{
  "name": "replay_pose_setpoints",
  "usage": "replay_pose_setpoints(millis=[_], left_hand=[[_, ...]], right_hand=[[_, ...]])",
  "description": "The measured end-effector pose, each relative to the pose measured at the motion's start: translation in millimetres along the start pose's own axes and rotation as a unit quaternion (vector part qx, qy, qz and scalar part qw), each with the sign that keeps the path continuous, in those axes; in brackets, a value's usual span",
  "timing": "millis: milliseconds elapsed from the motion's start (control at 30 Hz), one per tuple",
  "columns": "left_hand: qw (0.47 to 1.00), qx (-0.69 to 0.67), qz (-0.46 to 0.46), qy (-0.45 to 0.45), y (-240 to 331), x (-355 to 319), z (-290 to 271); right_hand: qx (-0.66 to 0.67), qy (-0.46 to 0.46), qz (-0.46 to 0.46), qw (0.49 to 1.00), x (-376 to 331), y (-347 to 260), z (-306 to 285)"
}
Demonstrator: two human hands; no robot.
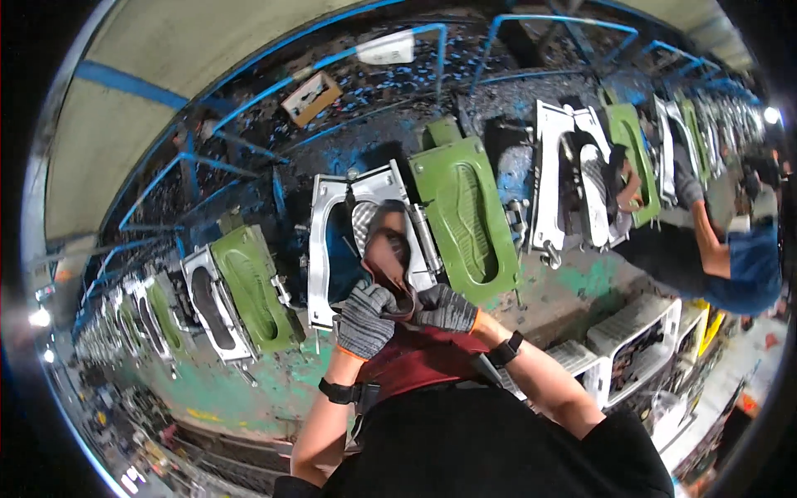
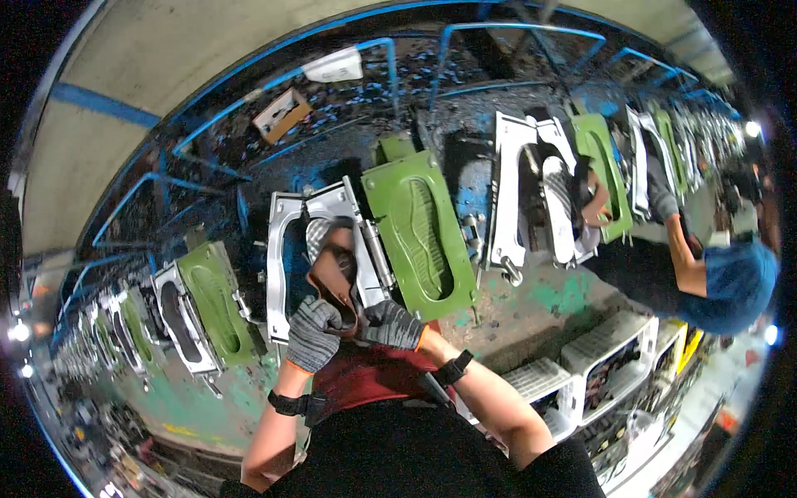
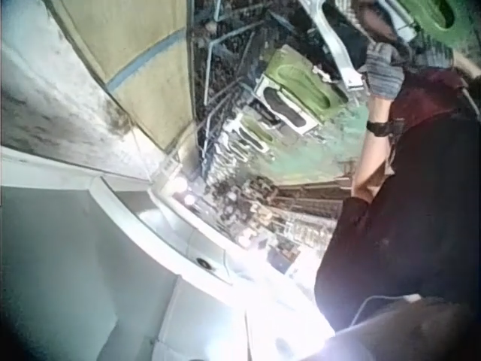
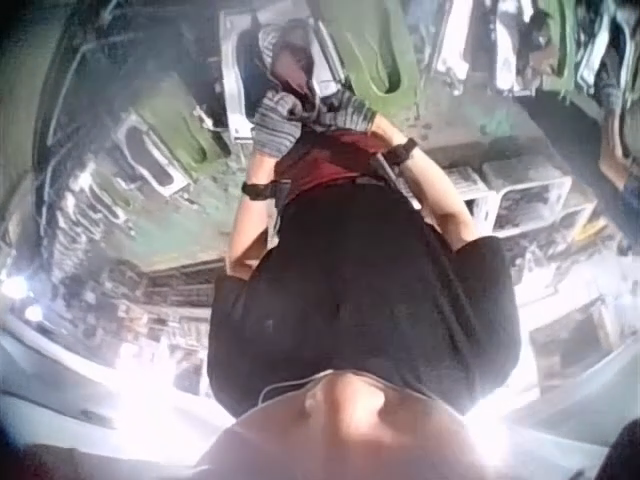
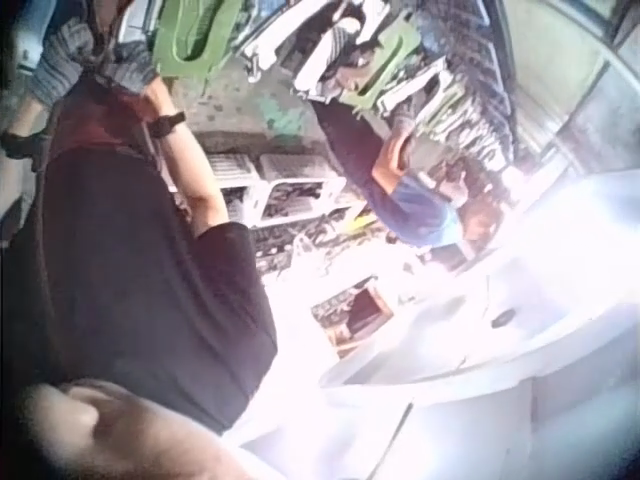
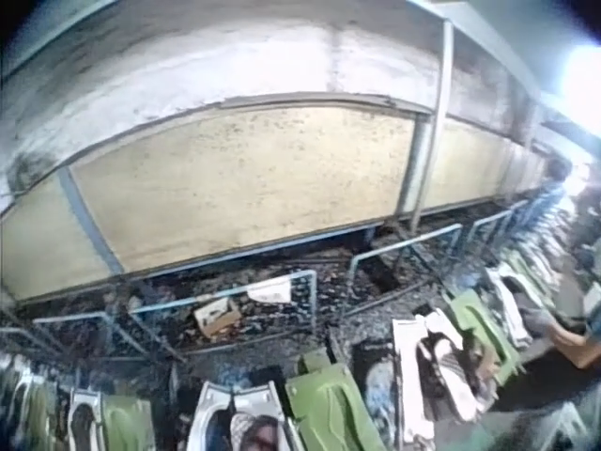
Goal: Operating a footwear molding and pressing machine by placing shoe components into molds.
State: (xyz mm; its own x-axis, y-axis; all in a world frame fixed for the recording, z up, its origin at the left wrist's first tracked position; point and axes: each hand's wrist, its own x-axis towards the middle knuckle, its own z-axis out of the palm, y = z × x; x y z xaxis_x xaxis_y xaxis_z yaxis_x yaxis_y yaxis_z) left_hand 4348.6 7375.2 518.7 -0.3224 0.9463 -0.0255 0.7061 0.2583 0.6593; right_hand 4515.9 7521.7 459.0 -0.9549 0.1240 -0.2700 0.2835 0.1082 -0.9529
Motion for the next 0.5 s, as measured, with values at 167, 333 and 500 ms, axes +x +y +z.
replay_pose_setpoints(millis=[167,333,500], left_hand=[[0.817,-0.389,-0.380,0.188,-36.8,-48.0,78.1],[0.814,-0.322,-0.476,0.087,6.0,-28.5,76.2],[0.958,0.200,-0.189,-0.078,30.5,-23.7,83.4]], right_hand=[[0.134,-0.006,0.149,0.980,2.4,14.7,24.6],[0.453,-0.052,0.298,0.839,-7.8,24.2,27.0],[0.659,0.109,0.154,0.728,14.0,80.9,95.2]])
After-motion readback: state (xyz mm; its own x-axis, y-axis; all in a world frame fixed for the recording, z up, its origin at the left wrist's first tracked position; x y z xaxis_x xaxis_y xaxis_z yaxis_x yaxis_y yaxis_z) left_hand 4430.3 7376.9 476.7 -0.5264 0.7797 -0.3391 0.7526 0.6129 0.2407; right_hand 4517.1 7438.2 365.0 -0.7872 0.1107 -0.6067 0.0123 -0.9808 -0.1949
